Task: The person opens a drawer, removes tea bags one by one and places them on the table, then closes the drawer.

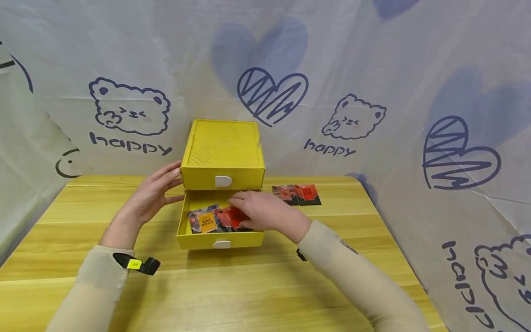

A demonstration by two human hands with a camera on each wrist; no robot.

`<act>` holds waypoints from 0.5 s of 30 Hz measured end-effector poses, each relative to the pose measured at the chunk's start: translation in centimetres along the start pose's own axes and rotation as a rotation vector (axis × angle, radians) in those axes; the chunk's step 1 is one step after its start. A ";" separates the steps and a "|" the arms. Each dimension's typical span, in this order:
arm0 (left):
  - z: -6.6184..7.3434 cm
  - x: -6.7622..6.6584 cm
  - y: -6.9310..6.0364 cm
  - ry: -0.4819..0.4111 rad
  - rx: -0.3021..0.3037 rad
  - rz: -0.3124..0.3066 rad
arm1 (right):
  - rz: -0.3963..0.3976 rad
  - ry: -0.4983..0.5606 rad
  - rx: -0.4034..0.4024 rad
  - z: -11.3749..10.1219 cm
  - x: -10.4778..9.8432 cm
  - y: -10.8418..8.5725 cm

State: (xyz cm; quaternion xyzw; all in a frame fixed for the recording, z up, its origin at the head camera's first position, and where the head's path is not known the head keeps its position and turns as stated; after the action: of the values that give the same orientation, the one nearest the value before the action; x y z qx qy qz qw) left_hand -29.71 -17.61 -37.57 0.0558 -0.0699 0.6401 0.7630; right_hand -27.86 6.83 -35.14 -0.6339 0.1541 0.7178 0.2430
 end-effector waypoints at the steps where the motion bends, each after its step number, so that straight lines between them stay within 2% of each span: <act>1: 0.0 0.0 0.0 0.002 -0.001 0.001 | -0.017 0.006 0.004 0.1 0.2 0.1; 6: -0.2 -0.1 0.1 0.006 -0.003 0.009 | -0.074 0.041 0.009 0.3 0.8 0.7; 15: -0.1 -0.1 0.1 0.000 0.004 0.003 | -0.119 0.039 -0.003 0.5 1.4 1.7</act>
State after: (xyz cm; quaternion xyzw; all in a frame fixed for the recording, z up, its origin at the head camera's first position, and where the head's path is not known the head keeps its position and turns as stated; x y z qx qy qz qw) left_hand -29.83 -17.67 -37.72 0.0572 -0.0689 0.6414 0.7619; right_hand -29.33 5.89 -36.60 -0.6561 0.1197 0.6900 0.2814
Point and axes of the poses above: each hand's wrist, its own y-axis towards the middle knuckle, its own x-axis out of the palm, z = x × y, the point moved 6 cm from there along y, towards the middle knuckle, and after that the axes turned 6 degrees about -y, right-handed, at the moved point
